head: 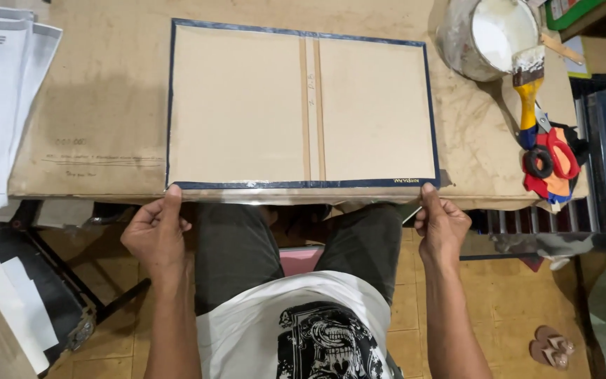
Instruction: The person applies white adhesive to the edges of a rectangular board using a brush, then smooths the surface with both hands. The person repeats the application and smoothing process on different sections of the board.
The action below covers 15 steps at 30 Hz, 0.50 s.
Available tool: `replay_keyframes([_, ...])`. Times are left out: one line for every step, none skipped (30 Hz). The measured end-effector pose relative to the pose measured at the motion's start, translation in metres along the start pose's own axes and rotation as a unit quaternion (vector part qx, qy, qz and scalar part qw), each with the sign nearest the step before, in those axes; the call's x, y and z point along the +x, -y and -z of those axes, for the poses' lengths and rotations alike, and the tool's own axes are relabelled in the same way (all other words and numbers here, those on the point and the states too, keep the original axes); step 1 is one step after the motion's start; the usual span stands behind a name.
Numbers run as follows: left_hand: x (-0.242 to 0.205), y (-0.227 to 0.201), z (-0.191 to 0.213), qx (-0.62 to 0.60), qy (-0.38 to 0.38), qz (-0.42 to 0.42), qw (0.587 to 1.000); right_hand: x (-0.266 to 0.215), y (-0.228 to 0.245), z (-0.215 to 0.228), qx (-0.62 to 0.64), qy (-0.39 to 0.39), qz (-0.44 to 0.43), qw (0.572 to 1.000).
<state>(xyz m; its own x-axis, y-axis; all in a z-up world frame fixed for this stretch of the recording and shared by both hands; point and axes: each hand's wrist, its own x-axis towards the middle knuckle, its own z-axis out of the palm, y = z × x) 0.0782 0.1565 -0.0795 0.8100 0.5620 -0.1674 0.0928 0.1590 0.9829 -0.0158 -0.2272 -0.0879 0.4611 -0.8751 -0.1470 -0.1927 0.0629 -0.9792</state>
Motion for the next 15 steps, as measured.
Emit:
replay_keyframes([0.003,0.005,0.002,0.001,0.002,0.001,1.000,0.000,-0.001,-0.001,-0.001,-0.002,-0.001,1.000])
replay_keyframes([0.006,0.010,0.002,-0.001,0.002,-0.004,1.000,0.000,0.000,-0.001,0.000,-0.005,-0.002,1.000])
replay_keyframes([0.009,0.015,0.002,-0.003,0.002,-0.010,1.000,0.001,0.000,-0.001,0.000,-0.008,-0.004,1.000])
replay_keyframes([0.009,0.015,0.002,-0.004,0.008,-0.008,1.000,0.001,0.001,-0.001,0.000,-0.014,-0.003,1.000])
replay_keyframes([0.009,0.016,0.002,-0.007,0.003,-0.006,1.000,0.001,0.001,-0.002,0.004,-0.015,-0.004,1.000])
replay_keyframes([0.010,0.016,0.002,-0.010,-0.003,-0.006,1.000,0.002,0.002,-0.004,0.009,-0.013,-0.005,1.000])
replay_keyframes([0.009,0.016,0.001,-0.011,0.001,-0.005,1.000,0.001,0.003,-0.003,0.010,-0.018,-0.004,1.000])
replay_keyframes([0.009,0.015,0.002,-0.016,0.000,-0.005,1.000,0.001,0.003,-0.004,0.011,-0.017,-0.004,1.000])
replay_keyframes([0.009,0.015,0.003,-0.020,0.000,-0.005,1.000,0.000,0.004,-0.004,0.012,-0.017,-0.003,1.000])
replay_keyframes([0.008,0.009,0.002,-0.021,0.003,-0.004,1.000,-0.002,0.010,-0.005,0.012,-0.020,-0.003,1.000])
replay_keyframes([0.007,0.003,0.001,0.028,0.003,0.010,1.000,-0.004,0.016,-0.005,0.006,-0.008,-0.021,1.000])
replay_keyframes([0.005,-0.002,-0.001,0.076,0.007,0.024,0.997,-0.006,0.023,-0.003,0.000,0.001,-0.038,0.999])
replay_keyframes([0.007,0.002,0.002,0.076,0.014,0.026,0.997,-0.001,0.014,-0.003,-0.001,-0.006,-0.037,0.999])
replay_keyframes([0.009,0.006,0.001,0.084,0.003,0.025,0.996,0.005,0.005,-0.001,-0.012,-0.014,-0.039,0.999])
replay_keyframes([0.010,0.009,0.000,0.092,-0.008,0.023,0.995,0.011,-0.002,0.001,-0.022,-0.022,-0.040,0.999])
